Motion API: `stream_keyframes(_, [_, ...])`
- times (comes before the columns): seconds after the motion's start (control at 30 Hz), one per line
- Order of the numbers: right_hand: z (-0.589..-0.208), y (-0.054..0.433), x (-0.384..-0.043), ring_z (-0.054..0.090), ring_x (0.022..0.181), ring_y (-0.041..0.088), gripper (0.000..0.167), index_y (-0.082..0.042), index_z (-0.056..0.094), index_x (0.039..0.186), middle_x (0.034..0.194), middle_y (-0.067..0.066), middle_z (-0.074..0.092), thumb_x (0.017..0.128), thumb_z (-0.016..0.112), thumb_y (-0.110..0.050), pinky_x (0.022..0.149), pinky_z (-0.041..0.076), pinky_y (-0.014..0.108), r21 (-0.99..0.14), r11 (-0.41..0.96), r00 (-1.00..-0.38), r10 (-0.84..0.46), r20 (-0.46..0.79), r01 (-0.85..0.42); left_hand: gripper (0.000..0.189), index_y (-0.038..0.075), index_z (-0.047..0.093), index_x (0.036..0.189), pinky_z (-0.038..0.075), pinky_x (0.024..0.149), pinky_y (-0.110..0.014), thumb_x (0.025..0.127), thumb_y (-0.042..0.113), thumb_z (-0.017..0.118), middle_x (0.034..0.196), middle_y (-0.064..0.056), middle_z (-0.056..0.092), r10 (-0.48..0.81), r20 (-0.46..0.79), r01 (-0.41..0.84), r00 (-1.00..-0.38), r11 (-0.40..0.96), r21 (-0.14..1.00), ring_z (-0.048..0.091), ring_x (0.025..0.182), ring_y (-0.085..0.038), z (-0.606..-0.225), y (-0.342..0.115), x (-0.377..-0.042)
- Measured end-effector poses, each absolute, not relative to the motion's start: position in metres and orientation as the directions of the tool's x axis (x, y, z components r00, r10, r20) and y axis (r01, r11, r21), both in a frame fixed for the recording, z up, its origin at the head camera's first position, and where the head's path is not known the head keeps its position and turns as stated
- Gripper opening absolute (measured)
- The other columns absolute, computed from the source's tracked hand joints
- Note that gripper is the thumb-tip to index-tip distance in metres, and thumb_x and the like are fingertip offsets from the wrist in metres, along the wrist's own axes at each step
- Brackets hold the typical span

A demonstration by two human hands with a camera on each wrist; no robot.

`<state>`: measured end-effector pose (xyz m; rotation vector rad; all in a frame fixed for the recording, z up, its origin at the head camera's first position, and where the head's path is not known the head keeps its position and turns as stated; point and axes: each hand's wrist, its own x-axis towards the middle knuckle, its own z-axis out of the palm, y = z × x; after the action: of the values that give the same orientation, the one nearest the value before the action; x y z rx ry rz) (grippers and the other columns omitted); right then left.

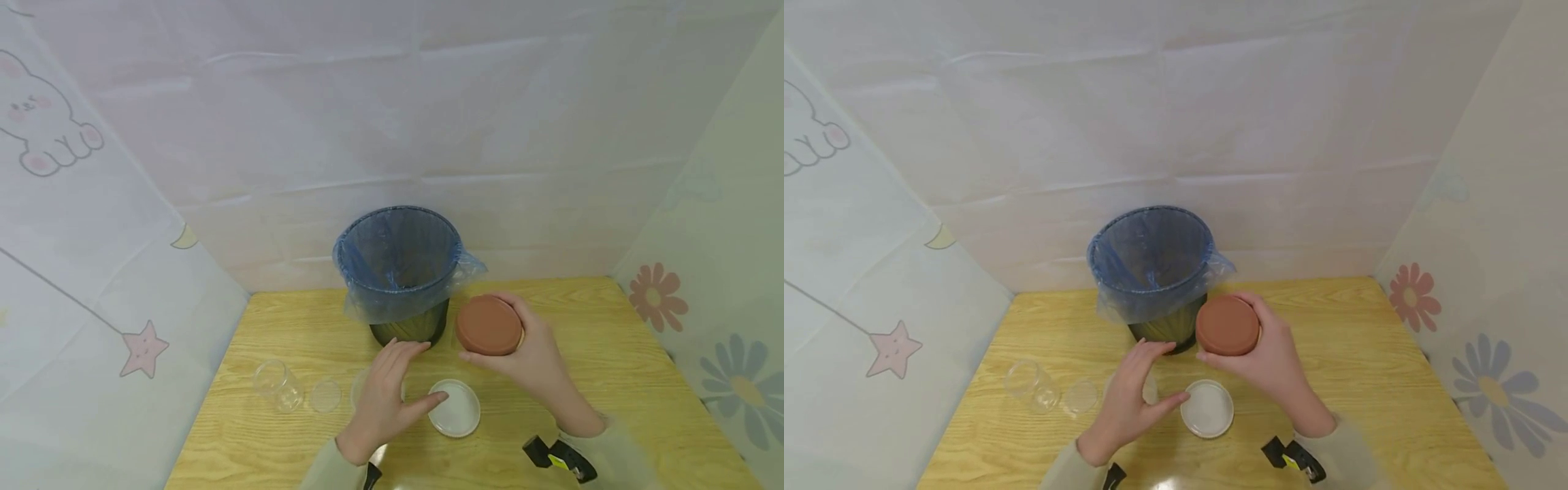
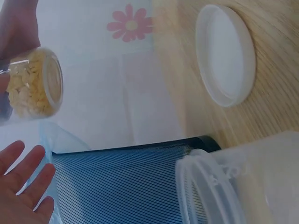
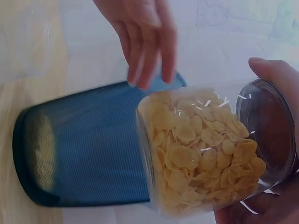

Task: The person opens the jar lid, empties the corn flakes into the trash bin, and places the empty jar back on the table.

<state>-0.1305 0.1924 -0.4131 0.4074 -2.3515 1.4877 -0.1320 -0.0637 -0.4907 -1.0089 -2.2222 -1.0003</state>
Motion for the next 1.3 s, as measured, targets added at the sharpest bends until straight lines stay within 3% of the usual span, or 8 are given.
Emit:
stream_keyframes(0.3, [-0.415,0.165,-0.118,0.064,0.110,0.018,0.088,-0.023,0.055,0.140,0.125,-0.008,0.064,0.064,0.100,-0.023,0.087,0.056,0.041,-0.855,0.297,-0.905,-0.158,0.396,-0.426,0.092,0.005,0.041,0.151,0.045,0.106,-0.045,0.083,0.048,0.084,0.145,-0.006,0.051,0.401,0.690,0.796,-0.603,0.362,0.485,0.050,0.131,-0.025,-0.476,-0.053,-0.127])
stream_keyframes(0.57, [-0.420,0.141,-0.112,0.065,0.106,0.020,0.090,-0.022,0.055,0.138,0.123,-0.007,0.065,0.061,0.101,-0.022,0.084,0.056,0.043,-0.856,0.228,-0.884,-0.177,0.432,-0.464,0.093,0.009,0.040,0.150,0.050,0.099,-0.040,0.078,0.041,0.089,0.141,-0.006,0.053,0.334,0.698,0.774,-0.633,0.251,0.582,0.056,0.123,-0.022,-0.481,-0.044,-0.125])
stream_keyframes(0.83, [-0.427,0.118,-0.105,0.062,0.111,0.020,0.094,-0.024,0.051,0.141,0.128,-0.005,0.061,0.062,0.101,-0.027,0.088,0.055,0.047,-0.867,0.224,-0.895,-0.147,0.421,-0.445,0.095,0.006,0.033,0.149,0.055,0.094,-0.044,0.074,0.016,0.090,0.139,-0.011,0.055,0.294,0.660,0.711,-0.691,0.114,0.694,0.061,0.119,-0.028,-0.485,-0.043,-0.122])
stream_keyframes(1.07, [-0.430,0.107,-0.100,0.060,0.114,0.017,0.096,-0.020,0.051,0.143,0.131,-0.006,0.058,0.062,0.100,-0.037,0.089,0.054,0.051,-0.880,0.276,-0.922,-0.122,0.367,-0.387,0.085,0.008,0.041,0.145,0.056,0.091,-0.045,0.076,0.021,0.089,0.133,-0.009,0.061,0.219,0.666,0.700,-0.713,0.154,0.698,0.064,0.114,-0.027,-0.487,-0.048,-0.122])
stream_keyframes(1.3, [-0.434,0.104,-0.100,0.062,0.112,0.015,0.089,-0.027,0.054,0.139,0.127,-0.010,0.061,0.063,0.099,-0.038,0.089,0.055,0.047,-0.871,0.276,-0.913,-0.112,0.391,-0.407,0.081,0.007,0.044,0.143,0.057,0.088,-0.044,0.076,0.022,0.087,0.127,-0.009,0.064,0.195,0.689,0.716,-0.698,0.179,0.675,0.067,0.109,-0.027,-0.488,-0.049,-0.123])
